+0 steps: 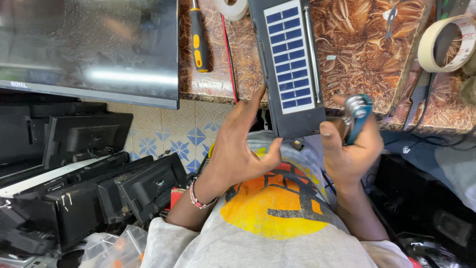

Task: The person uses a blue utility knife to carefully pry open the casing of a black portable solar speaker. They work along the seams to separate the front grille from the main body, then flip the device to inspect the back panel and the solar cells before continuing to work on the front.

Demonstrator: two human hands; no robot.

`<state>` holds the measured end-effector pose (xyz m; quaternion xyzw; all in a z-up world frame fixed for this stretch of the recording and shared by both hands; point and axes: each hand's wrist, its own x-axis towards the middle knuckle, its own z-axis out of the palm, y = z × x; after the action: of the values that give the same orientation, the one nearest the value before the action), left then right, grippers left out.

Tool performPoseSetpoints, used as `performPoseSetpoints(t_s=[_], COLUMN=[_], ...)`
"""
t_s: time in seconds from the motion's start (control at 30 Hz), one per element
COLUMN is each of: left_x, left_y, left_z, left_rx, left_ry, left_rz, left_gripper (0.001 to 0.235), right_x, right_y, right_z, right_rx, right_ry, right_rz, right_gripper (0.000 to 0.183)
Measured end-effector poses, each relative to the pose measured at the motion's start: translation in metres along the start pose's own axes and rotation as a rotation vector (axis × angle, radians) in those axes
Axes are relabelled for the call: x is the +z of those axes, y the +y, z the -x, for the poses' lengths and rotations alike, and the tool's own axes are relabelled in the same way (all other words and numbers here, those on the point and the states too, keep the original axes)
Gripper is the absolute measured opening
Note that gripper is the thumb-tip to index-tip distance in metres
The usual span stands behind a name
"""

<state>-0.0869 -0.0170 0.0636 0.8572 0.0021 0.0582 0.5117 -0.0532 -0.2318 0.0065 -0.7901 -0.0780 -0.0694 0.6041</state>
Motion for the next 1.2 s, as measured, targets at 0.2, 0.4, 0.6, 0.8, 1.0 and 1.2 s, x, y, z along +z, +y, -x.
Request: performPoseSetpoints(t_s=[0.2,0.4,0.6,0.8,1.0,1.2], left_x=[0.018,0.039,0.039,0.039,0.039,0.035], left_y=[-0.003,-0.003,-0.001,-0.003,-0.009,-0.014], left_z=[0.014,0.018,0.018,0.019,0.019,0.019], left_rx=[-0.007,-0.038,-0.045,-0.007,0.003,0.042], left_ry=[-0.015,0.06,0.034,0.048,0.021,-0.02], left_rz=[-0.208,-0.288,-0.303,-0.366,-0.325,-0.377], left_gripper=[0.085,0.089,0.09,0.086,0.086,0.084], right_x=[0.023,0.026,0.032,0.026,0.026,0.027], right_y=[-0.055,-0.056,-0.051,-0.048,-0.05,-0.051], right_z=[-0.032,-0.042,-0.038,-0.038,-0.039,-0.039], right_rx=[0.05,0.124,0.121,0.011,0.031,0.038], right_ry=[-0.118,-0.245,-0.206,-0.224,-0.228,-0.224], right_rz=[0.368,0.265,0.14,0.277,0.289,0.258], right_gripper=[0.059,0.066,0.06,0.059,0.056,0.058])
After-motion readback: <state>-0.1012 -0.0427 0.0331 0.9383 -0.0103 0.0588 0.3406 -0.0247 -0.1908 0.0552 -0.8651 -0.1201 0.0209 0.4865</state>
